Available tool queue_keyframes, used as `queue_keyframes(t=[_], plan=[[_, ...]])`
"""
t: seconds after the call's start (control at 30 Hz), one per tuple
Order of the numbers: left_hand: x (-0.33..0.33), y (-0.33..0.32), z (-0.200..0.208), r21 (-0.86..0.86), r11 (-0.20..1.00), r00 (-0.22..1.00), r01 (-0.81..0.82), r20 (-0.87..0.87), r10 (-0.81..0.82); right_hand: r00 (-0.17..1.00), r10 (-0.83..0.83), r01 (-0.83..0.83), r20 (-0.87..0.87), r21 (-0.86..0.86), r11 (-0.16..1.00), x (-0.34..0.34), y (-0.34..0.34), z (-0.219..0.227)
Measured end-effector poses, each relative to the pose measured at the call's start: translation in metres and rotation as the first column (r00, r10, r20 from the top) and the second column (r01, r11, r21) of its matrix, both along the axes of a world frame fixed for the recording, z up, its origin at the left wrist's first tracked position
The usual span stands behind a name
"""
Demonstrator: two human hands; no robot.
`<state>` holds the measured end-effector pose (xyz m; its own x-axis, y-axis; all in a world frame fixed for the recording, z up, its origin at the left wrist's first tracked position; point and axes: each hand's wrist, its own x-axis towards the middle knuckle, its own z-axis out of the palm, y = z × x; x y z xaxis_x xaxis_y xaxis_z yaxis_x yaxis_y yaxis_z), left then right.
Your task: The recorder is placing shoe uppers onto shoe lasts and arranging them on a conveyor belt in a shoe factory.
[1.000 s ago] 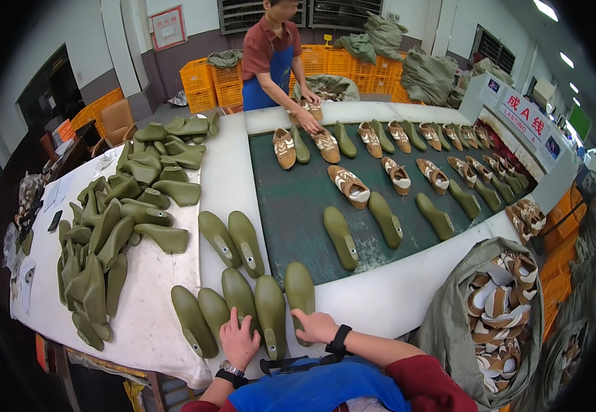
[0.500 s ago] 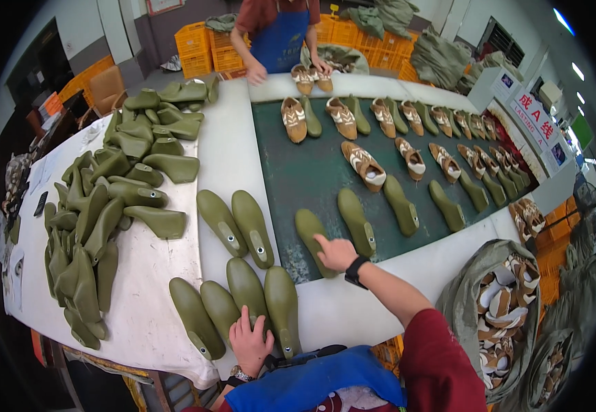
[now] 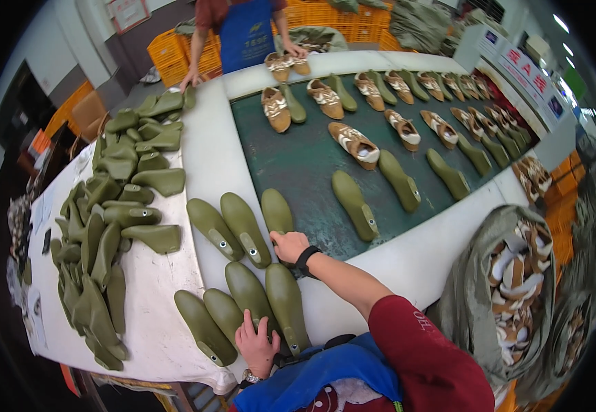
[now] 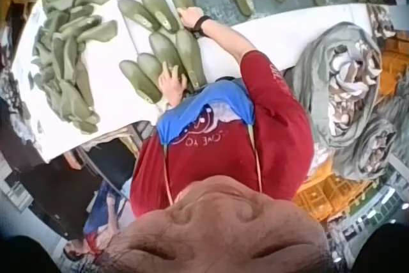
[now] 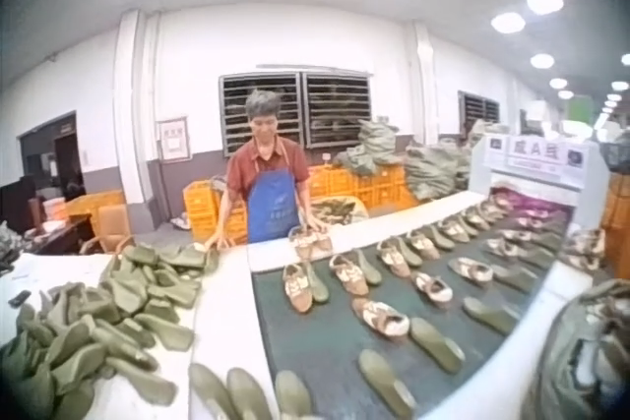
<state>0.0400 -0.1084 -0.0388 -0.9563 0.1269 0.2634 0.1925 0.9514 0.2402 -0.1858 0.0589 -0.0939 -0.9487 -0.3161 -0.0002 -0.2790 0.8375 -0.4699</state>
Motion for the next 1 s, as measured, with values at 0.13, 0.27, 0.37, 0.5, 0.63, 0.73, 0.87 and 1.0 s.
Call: queue_keyframes(t=[0.13, 0.27, 0.37, 0.5, 0.63, 0.73, 0.87, 1.0], plan=[[0.003, 0.000, -0.005, 0.007, 1.000, 1.000, -0.011, -0.023, 0.011, 0.995, 0.007, -0.008, 0.103, 0.007, 1.000, 0.018, 0.016, 0.022], [-0.007, 0.019, 0.005, 0.040, 0.995, 0.994, 0.093, -0.053, -0.091, 0.991, 0.028, -0.033, 0.134, 0.035, 0.999, 0.062, 0.081, 0.066], [0.003, 0.026, 0.019, 0.039, 0.999, 0.998, 0.035, 0.050, -0.037, 0.995, -0.045, 0.050, 0.090, -0.052, 0.997, 0.115, 0.146, 0.135], [0.017, 0.019, 0.015, -0.005, 1.000, 1.000, 0.026, 0.015, -0.025, 0.823, -0.554, 0.552, -0.128, -0.053, 0.832, 0.194, 0.292, 0.211], [0.019, 0.025, 0.015, -0.029, 0.999, 0.999, 0.043, 0.006, -0.043, 0.247, -0.823, 0.969, -0.512, 0.111, 0.222, 0.333, 0.464, 0.208], [0.018, 0.032, 0.015, -0.093, 0.994, 0.998, 0.053, -0.019, -0.055, -0.023, -0.923, 0.992, -0.384, 0.104, -0.068, 0.389, 0.494, 0.195], [0.028, 0.047, 0.046, -0.133, 0.986, 0.989, 0.096, -0.098, -0.109, 0.207, -0.768, 0.954, -0.607, 0.298, 0.022, 0.362, 0.489, 0.169], [0.032, 0.036, 0.039, -0.159, 0.981, 0.987, 0.111, -0.099, -0.127, 0.137, -0.826, 0.933, -0.547, 0.351, -0.077, 0.342, 0.497, 0.138]])
